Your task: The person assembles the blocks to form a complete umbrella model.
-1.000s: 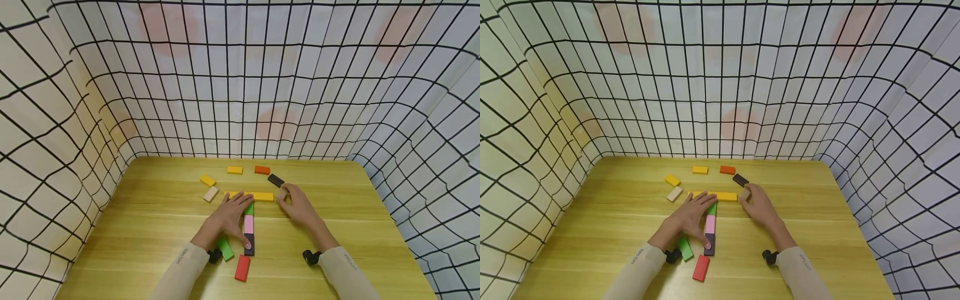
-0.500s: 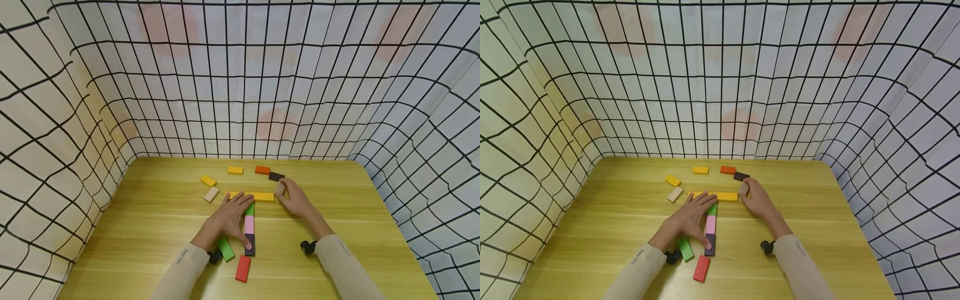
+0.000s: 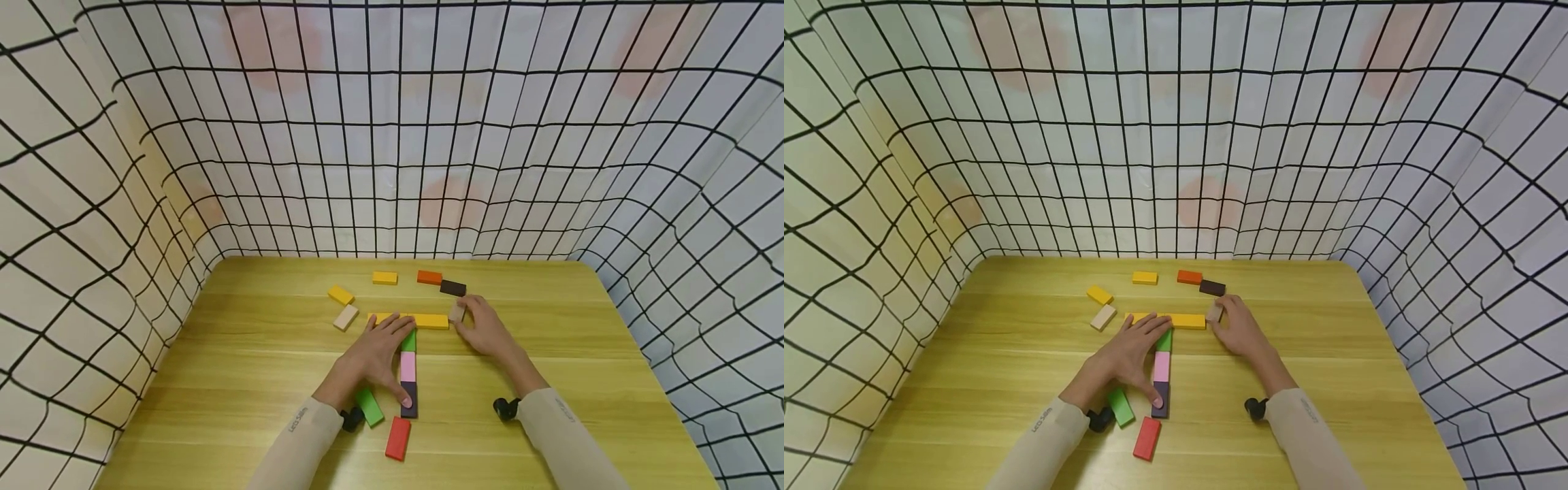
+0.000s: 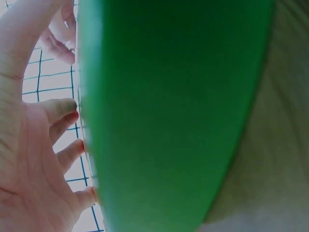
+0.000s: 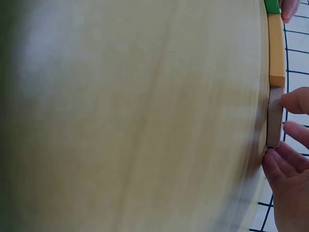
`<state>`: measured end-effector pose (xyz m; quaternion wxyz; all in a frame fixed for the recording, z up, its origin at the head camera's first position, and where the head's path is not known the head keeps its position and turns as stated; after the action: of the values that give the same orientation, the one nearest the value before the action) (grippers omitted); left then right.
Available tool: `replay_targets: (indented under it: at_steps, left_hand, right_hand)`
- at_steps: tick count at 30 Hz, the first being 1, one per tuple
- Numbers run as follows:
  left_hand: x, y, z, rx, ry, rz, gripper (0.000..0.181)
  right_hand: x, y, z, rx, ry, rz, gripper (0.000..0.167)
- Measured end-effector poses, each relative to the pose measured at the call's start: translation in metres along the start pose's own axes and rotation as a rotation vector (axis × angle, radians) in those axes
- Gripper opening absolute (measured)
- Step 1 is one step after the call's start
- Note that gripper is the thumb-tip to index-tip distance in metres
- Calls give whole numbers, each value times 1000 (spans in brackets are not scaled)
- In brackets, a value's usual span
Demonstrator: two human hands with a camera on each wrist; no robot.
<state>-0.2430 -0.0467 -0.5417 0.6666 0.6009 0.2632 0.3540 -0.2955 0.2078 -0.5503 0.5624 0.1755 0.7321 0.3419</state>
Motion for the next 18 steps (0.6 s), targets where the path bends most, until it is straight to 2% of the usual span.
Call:
replay_targets:
  at_steps: [7, 18]
  left_hand:
    - [1, -2, -1, 13, 9, -9, 148]
    - [0, 1, 0, 27, 6, -9, 146]
  right_hand:
    - [-1, 1, 1, 8, 0, -17, 40]
    - [0, 0, 2, -2, -8, -33, 43]
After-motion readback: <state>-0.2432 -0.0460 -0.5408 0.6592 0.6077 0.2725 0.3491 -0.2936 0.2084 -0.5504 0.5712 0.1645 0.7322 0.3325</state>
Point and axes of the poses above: each hand's wrist, its own z-axis away from the middle knuckle, its own y-axis out of the back of the hand, x = y × z, the point moved 4 cm from there along -z, towards the middle knuckle, and after that the axes turned 10 degrees about -z, right-handed, at the moved point
